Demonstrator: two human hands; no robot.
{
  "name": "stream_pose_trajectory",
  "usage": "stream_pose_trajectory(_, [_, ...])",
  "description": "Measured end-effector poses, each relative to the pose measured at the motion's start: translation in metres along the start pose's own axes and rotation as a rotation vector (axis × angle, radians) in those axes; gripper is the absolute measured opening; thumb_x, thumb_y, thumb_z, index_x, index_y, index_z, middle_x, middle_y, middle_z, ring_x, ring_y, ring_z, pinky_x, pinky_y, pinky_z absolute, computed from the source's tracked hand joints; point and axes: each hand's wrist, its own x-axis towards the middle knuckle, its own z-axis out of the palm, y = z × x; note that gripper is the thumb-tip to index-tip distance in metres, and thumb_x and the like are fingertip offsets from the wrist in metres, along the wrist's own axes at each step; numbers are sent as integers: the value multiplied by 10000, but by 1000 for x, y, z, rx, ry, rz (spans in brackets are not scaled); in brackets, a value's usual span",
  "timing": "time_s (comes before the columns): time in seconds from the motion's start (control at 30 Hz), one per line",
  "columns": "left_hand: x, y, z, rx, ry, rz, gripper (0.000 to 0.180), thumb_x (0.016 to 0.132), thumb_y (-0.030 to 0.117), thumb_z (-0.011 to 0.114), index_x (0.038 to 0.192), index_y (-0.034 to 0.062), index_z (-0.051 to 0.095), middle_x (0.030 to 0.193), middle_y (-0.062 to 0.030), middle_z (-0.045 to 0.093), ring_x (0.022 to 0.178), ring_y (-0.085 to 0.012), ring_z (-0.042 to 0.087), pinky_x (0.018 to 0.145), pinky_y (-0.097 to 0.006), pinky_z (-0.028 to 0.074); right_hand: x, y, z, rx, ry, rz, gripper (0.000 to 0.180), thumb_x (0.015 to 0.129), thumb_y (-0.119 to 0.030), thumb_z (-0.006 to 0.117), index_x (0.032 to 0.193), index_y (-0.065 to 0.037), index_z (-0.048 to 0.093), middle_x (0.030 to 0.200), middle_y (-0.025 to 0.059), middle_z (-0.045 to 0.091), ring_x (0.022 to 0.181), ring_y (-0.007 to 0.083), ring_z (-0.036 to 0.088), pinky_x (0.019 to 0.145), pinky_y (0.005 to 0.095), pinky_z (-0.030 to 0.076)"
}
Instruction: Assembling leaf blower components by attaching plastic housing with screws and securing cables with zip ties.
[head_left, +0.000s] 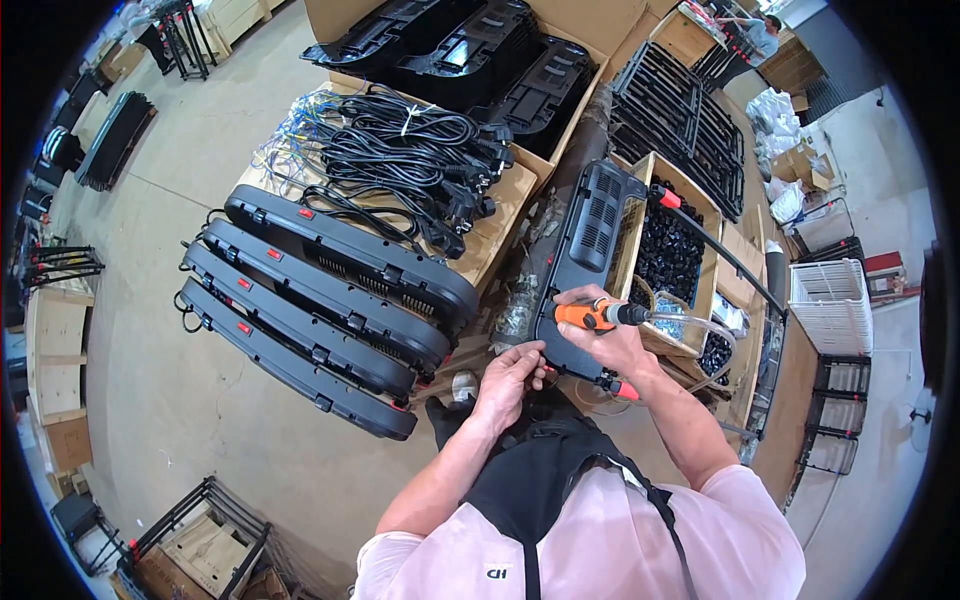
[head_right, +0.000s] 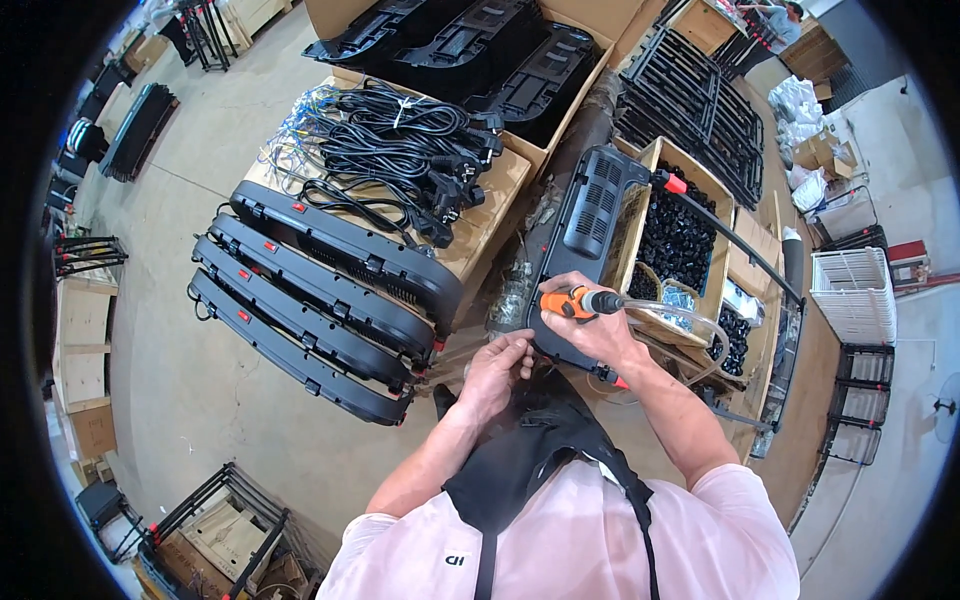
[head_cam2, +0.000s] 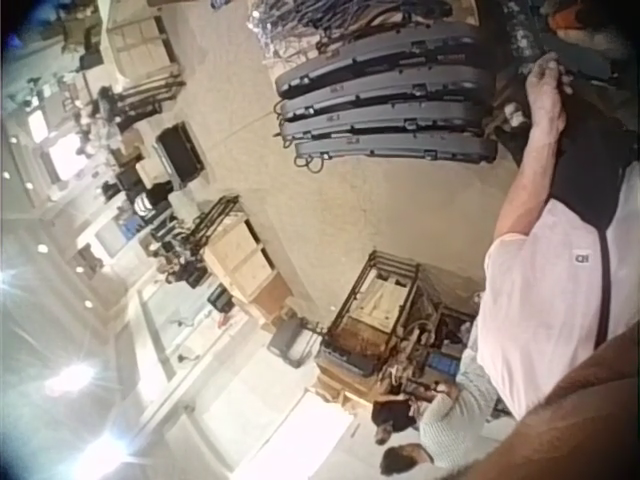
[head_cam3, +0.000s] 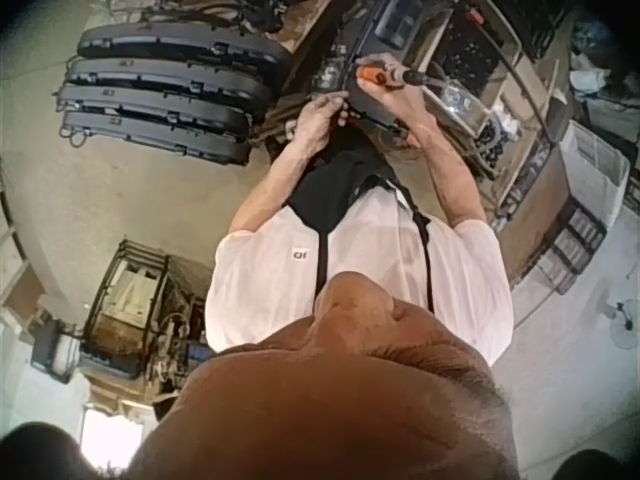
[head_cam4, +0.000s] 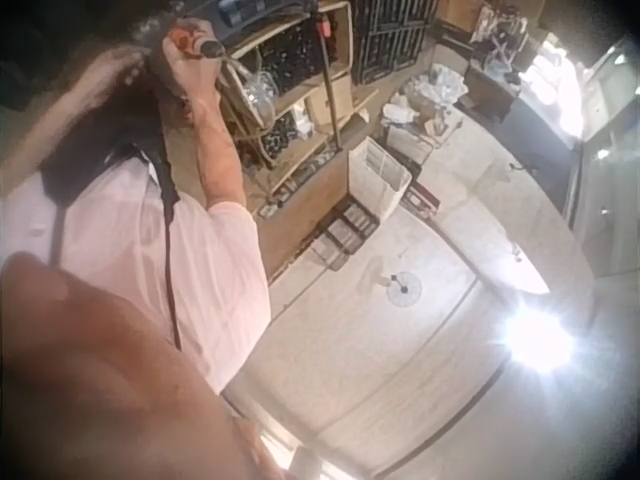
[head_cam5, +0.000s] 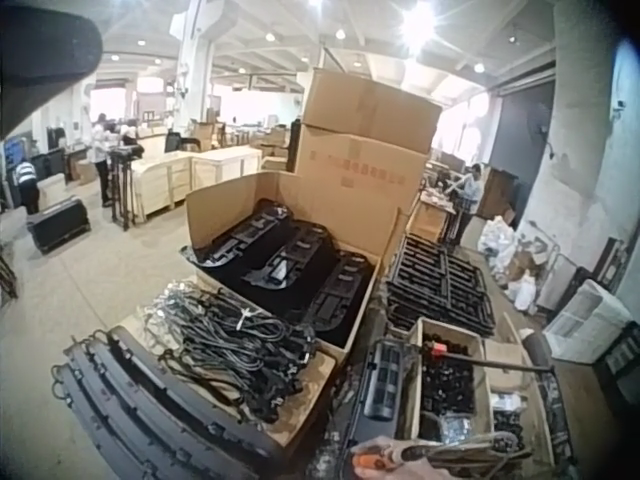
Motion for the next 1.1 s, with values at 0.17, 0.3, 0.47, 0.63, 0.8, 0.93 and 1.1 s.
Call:
stream_pose_trajectory(0.17, [13, -4, -1, -92, 76, 0, 210, 1085, 224, 643, 1165, 32, 674, 915, -5, 662, 761, -93, 615, 628, -233, 508, 2, -9, -4, 102, 11, -12, 431, 876, -103, 800, 1280, -50, 661, 1171, 94, 749, 1078, 189, 722, 987, 336, 565])
stream_pose_trajectory(0.3, [29, -1, 6, -237, 129, -24, 244, 1079, 303, 656, 1068, 60, 660, 857, 0, 643, 696, -98, 597, 572, -229, 484, -12, -18, -25, 310, 78, 32, 477, 881, -76, 810, 1317, -31, 623, 1264, 106, 723, 1184, 189, 682, 1058, 362, 537])
stream_pose_trajectory(0.47, [62, 9, 51, -308, 166, -49, 275, 1087, 341, 628, 1121, 71, 670, 847, 13, 633, 682, -117, 583, 556, -249, 483, -18, -11, -67, 489, 77, -44, 523, 878, -71, 816, 1346, -23, 586, 1299, 141, 706, 1217, 215, 666, 1076, 388, 530])
stream_pose_trajectory(0.63, [105, 3, 103, -339, 84, -90, 256, 1093, 332, 616, 1148, 85, 652, 851, 18, 609, 710, -117, 579, 591, -246, 513, -12, 20, -114, 423, 82, -109, 501, 887, -73, 801, 1325, -45, 560, 1296, 177, 688, 1241, 275, 659, 1087, 447, 529])
stream_pose_trajectory(0.8, [150, -11, 153, -419, 43, -126, 233, 1086, 320, 628, 1161, 101, 658, 866, 0, 619, 738, -117, 566, 604, -253, 489, -4, 56, -172, 404, 159, -134, 488, 870, -46, 800, 1309, -63, 587, 1297, 178, 691, 1226, 265, 665, 1073, 437, 538])
stream_pose_trajectory(0.93, [192, -21, 204, -367, 93, -216, 235, 1114, 301, 580, 1193, 90, 644, 868, 22, 600, 734, -113, 560, 629, -245, 507, 8, 85, -222, 429, 203, -110, 460, 889, -109, 824, 1306, -53, 639, 1279, 91, 711, 1168, 195, 687, 1045, 379, 549])
stream_pose_trajectory(1.1, [249, -36, 258, -343, 90, -228, 279, 1103, 372, 590, 1172, 106, 637, 837, 33, 569, 715, -99, 544, 626, -229, 504, 35, 119, -274, 463, 236, 4, 471, 889, -118, 828, 1315, -59, 635, 1252, 79, 720, 1176, 192, 690, 1056, 384, 545])
